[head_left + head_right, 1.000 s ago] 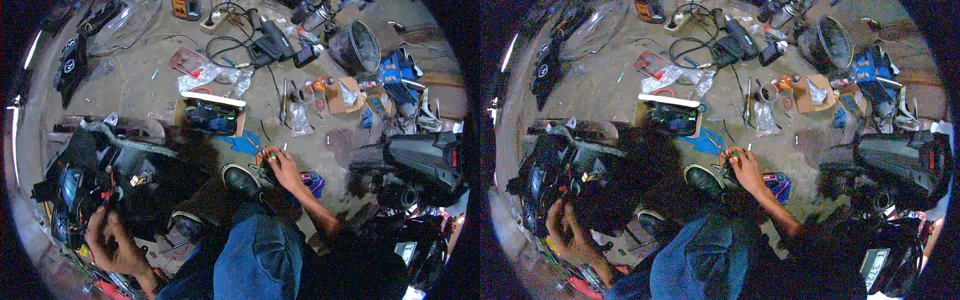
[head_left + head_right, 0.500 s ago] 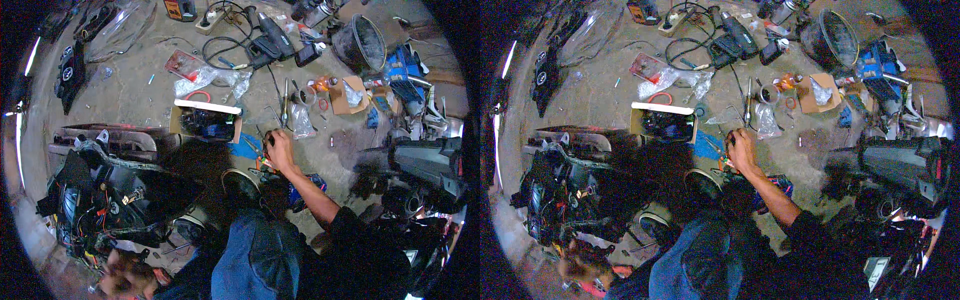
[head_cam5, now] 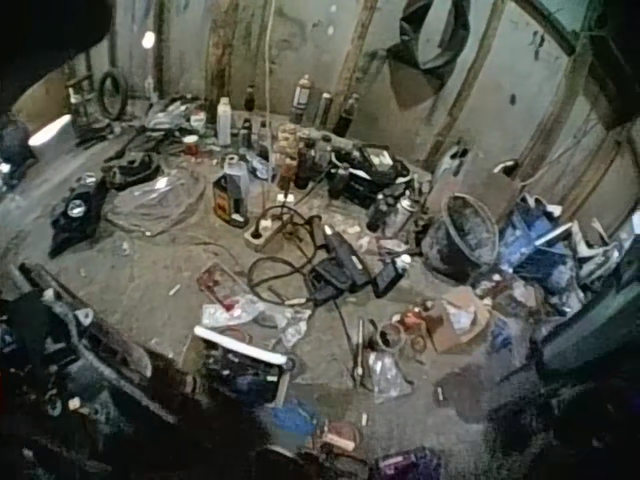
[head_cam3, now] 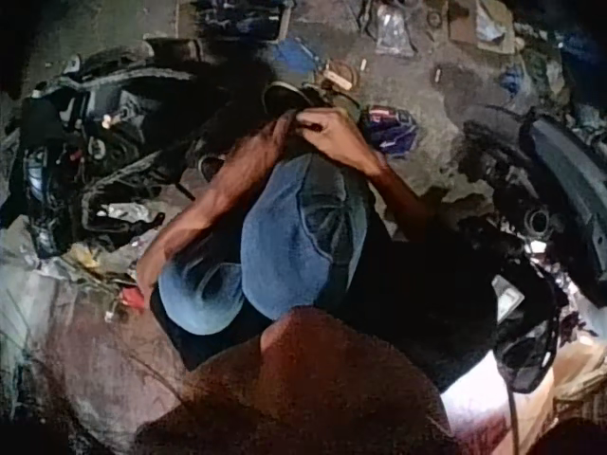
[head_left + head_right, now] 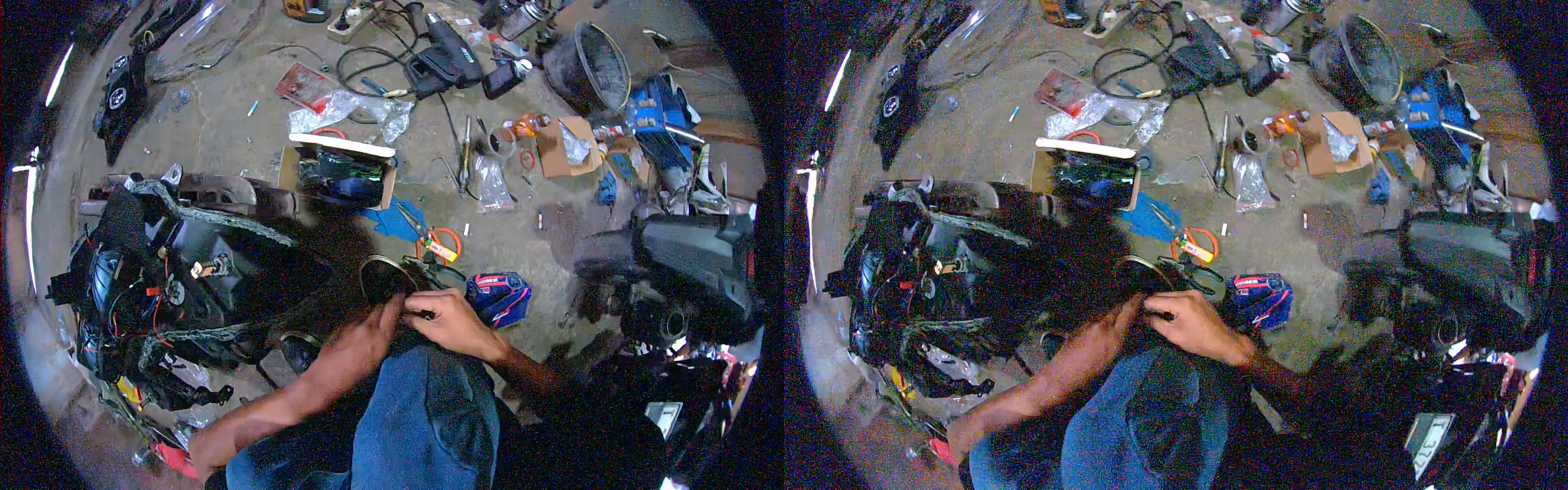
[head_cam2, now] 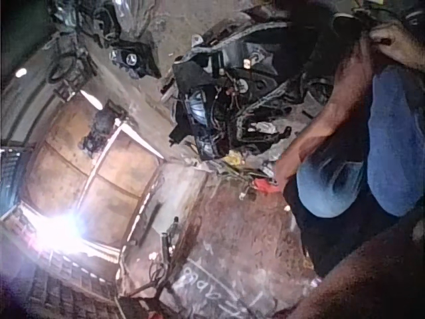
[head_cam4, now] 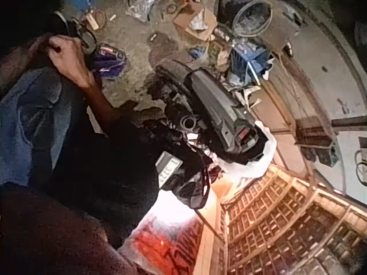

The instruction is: Repairing and modifying wiring connections for a motorcycle headlight assembly using tools and heat shrink.

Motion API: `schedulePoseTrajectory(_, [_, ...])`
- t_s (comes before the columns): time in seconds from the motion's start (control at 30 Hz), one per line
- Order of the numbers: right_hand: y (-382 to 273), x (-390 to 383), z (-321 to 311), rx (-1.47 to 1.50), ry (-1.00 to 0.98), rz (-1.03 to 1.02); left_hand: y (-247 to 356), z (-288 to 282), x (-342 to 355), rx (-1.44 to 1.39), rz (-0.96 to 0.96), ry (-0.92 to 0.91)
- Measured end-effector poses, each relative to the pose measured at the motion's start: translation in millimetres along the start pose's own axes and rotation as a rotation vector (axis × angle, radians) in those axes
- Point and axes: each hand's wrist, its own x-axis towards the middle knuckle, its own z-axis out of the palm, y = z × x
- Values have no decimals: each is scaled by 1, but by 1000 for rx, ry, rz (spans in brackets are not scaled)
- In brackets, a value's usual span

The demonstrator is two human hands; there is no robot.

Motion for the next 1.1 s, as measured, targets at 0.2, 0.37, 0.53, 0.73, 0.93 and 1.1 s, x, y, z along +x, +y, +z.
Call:
schedulePoseTrajectory(0.2, [16,0,-10,542,150,325,-18,-3,-7,-489,-437,-400])
schedulePoseTrajectory(0.37, [89,15,-13,-104,413,220,-18,-23,-5,-910,-705,-220])
schedulePoseTrajectory(0.53, [156,19,3,-500,371,169,-7,-33,2,-810,-659,12])
schedulePoseTrajectory(0.73, [111,63,13,-243,476,313,-7,-27,-8,-1054,-671,9])
schedulePoseTrajectory(0.93, [130,72,29,-333,642,280,3,-44,-3,-1341,-798,124])
schedulePoseTrajectory(1.1, [156,31,29,-574,534,216,1,-41,3,-1496,-803,166])
